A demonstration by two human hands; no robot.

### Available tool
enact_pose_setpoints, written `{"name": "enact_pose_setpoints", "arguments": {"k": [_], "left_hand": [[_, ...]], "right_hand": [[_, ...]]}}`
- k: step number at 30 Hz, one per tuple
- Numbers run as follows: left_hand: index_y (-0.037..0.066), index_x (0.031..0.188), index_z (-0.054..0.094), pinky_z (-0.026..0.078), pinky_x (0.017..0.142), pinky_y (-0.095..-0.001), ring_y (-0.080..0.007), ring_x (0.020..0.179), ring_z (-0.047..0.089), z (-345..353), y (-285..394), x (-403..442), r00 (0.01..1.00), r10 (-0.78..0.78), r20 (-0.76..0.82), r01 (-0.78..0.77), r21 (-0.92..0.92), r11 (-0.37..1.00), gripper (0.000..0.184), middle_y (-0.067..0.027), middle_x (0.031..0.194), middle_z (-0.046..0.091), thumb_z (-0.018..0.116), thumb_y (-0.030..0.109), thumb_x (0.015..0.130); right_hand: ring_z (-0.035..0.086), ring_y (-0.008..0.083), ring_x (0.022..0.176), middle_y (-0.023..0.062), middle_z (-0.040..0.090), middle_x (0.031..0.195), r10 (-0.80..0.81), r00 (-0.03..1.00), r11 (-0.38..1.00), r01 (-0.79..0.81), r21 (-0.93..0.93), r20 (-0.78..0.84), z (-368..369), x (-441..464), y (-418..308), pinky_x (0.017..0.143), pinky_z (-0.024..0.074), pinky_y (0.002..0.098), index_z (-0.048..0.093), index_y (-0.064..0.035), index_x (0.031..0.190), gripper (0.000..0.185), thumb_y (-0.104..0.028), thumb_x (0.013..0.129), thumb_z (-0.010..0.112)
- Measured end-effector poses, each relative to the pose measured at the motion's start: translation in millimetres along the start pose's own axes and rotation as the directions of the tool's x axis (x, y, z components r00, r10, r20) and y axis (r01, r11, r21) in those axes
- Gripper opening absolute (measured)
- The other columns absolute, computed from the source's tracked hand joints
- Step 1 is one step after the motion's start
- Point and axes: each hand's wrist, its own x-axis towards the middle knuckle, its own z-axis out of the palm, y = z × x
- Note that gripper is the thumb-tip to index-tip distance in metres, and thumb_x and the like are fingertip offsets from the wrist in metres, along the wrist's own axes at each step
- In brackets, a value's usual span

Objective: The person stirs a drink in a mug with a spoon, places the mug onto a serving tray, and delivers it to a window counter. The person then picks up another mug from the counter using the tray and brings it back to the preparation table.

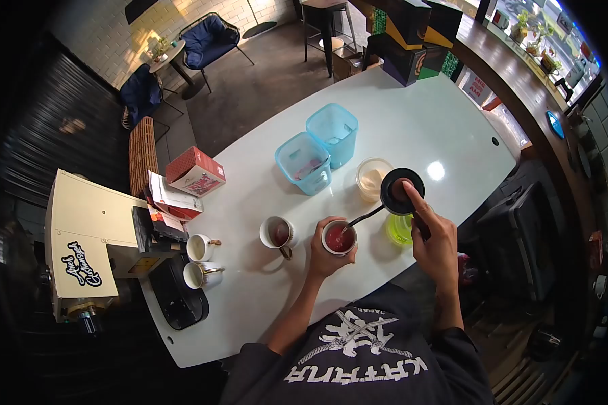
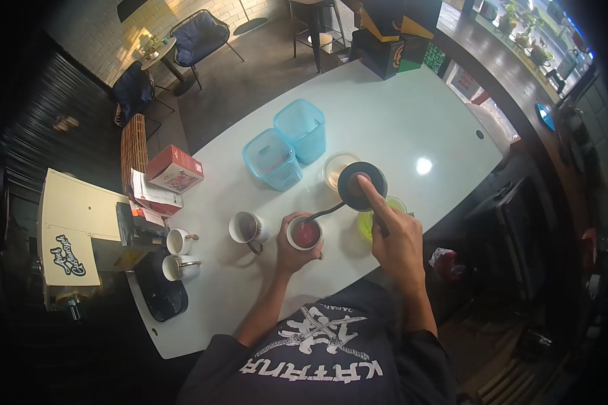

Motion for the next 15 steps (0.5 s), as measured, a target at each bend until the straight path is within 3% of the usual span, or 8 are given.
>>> {"name": "enact_pose_setpoints", "arguments": {"k": [6, 15], "left_hand": [[0.004, 0.125, 0.050, 0.054, 0.090, -0.0324, -0.0176, 0.098, 0.066, 0.4, -0.5, 1.9, 0.998, 0.055, -0.032, -0.054, 0.046, 0.997, 0.073, -0.0081, 0.110, 0.065, 0.088, 0.009, 0.062], [0.002, 0.122, 0.050, 0.052, 0.094, -0.0343, -0.0192, 0.106, 0.063, -1.4, -0.7, 0.4, 1.000, 0.014, -0.009, -0.014, 0.016, 1.000, 0.069, -0.0113, 0.119, 0.062, 0.085, 0.004, 0.063]], "right_hand": [[0.058, 0.0312, 0.060, 0.0145, 0.062, 0.077, 0.007, 1.000, 1.000, -0.007, 0.005, 0.010, 3.2, -1.8, 2.2, 0.059, 0.0473, 0.0406, 0.047, -0.0298, 0.149, 0.082, 0.011, 0.079, 0.061], [0.058, 0.0312, 0.060, 0.0147, 0.062, 0.077, 0.012, 1.000, 1.000, -0.012, 0.010, -0.001, 2.9, -0.6, -1.5, 0.060, 0.0476, 0.0406, 0.047, -0.0308, 0.149, 0.083, 0.012, 0.079, 0.061]]}}
